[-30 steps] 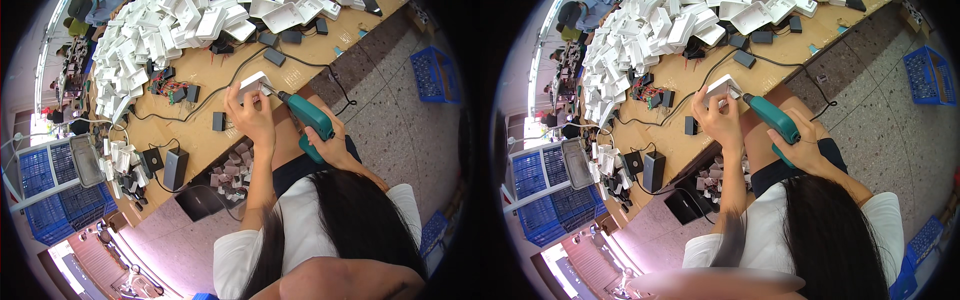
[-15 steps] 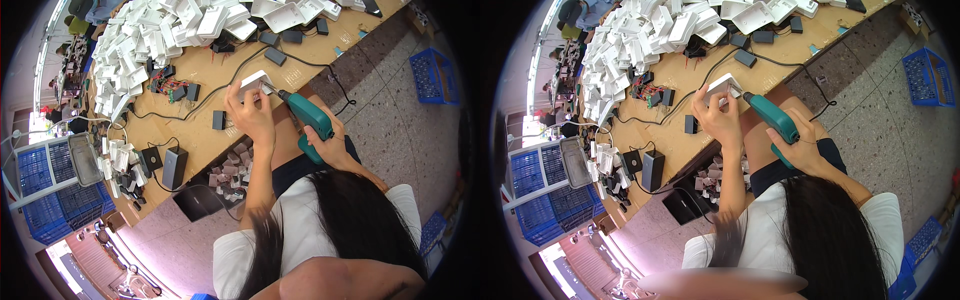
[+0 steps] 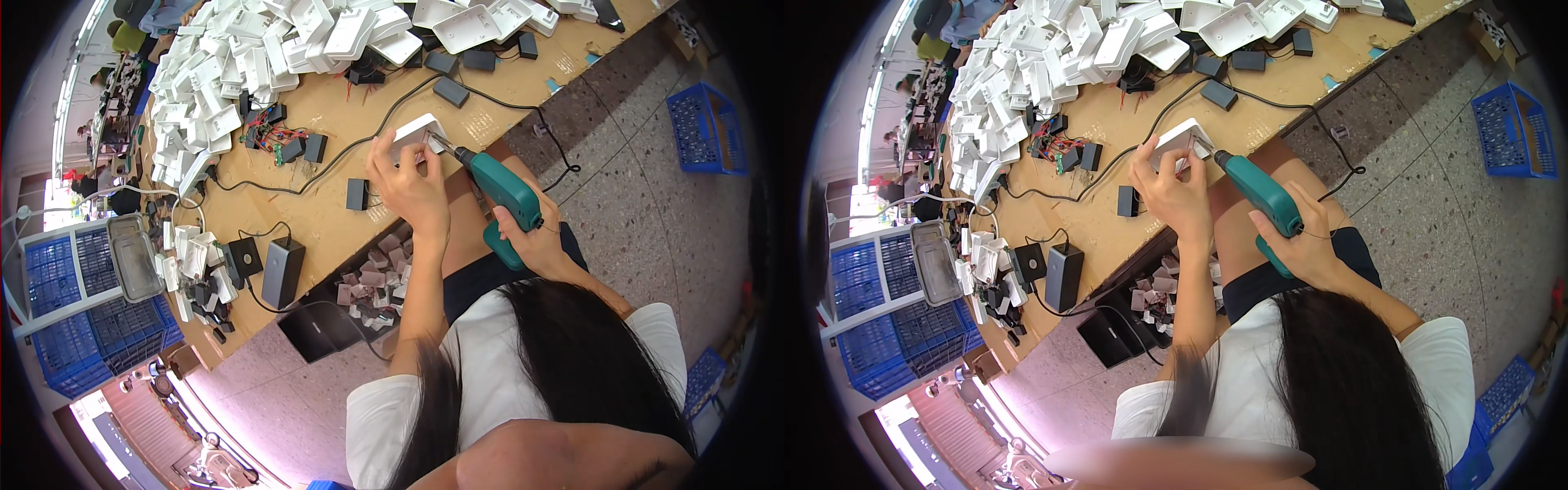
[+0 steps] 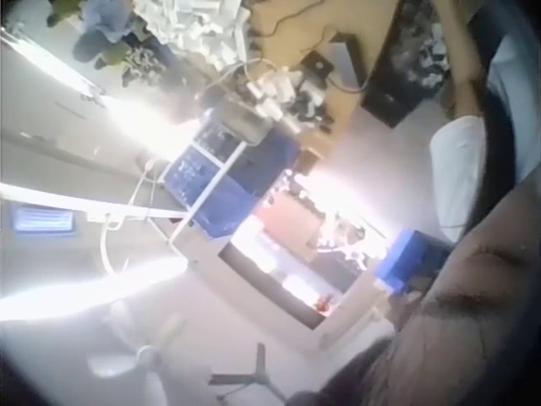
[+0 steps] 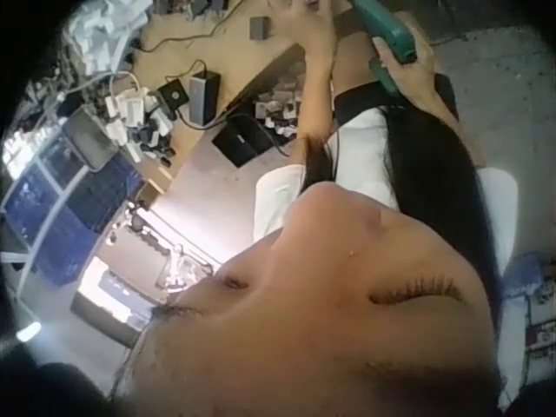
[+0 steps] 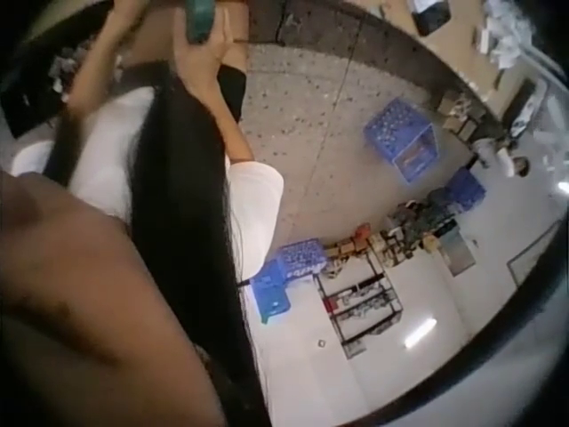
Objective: Assembling small white plastic components using a glue gun at a manual workstation.
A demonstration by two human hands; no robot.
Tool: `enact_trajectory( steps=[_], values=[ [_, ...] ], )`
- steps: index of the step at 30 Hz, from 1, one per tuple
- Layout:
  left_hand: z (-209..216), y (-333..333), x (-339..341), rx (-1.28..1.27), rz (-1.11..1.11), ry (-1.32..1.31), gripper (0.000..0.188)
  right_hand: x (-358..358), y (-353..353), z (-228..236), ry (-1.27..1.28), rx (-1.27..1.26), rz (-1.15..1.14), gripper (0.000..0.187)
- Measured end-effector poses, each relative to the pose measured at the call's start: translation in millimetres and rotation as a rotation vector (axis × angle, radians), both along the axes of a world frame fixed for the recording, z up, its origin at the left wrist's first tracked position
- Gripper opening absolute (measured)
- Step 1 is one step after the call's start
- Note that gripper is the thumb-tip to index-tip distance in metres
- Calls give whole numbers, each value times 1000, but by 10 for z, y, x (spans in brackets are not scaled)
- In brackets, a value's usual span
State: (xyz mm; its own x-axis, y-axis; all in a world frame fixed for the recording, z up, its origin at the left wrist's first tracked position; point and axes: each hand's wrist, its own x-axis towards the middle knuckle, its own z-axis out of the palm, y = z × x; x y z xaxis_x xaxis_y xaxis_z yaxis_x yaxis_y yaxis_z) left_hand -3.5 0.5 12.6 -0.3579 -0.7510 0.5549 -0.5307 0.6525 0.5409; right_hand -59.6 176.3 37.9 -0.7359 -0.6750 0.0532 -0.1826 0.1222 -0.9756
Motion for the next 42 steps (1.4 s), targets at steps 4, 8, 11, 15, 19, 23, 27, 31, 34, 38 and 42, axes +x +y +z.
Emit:
enact_trajectory(
  steps=[4, 8, 11, 15, 19, 23, 27, 31, 34, 38, 42],
  values=[
    [-1, 1, -2, -4, -2, 5, 8, 8, -6, -27, -22, -28, -13, 23],
    [4, 2, -4, 9, -1, 5, 9, 23, 4, -47, -96, -38, -12, 20],
    [3, 3, -2, 6, -2, 2, 9, 33, 10, -55, -113, -51, -8, 18],
    [-16, -10, -1, 4, -1, 0, 9, 37, -3, -58, -125, -80, -17, 19],
    [-41, -32, -1, -61, 24, -33, 8, 48, 5, -48, -167, -121, -3, 22],
    [-53, -39, -1, -59, 27, -39, 9, 53, 33, -70, -189, -138, 0, 25],
    [-51, -41, -1, -70, 26, -36, 9, 30, 148, -117, -207, -171, -2, 26],
    [-50, -41, -1, -65, 25, -39, 8, -32, 336, -144, -127, -165, 67, 29],
    [-55, -35, -7, -50, 21, -24, 8, -33, 409, -141, -196, -240, 40, 25],
    [-20, -55, 36, -81, -34, -55, 15, -91, 474, -88, -246, -287, 11, 22],
    [44, -59, 141, 83, -90, 20, 39, -145, 527, -72, -227, -329, -12, 23]
  ],
)
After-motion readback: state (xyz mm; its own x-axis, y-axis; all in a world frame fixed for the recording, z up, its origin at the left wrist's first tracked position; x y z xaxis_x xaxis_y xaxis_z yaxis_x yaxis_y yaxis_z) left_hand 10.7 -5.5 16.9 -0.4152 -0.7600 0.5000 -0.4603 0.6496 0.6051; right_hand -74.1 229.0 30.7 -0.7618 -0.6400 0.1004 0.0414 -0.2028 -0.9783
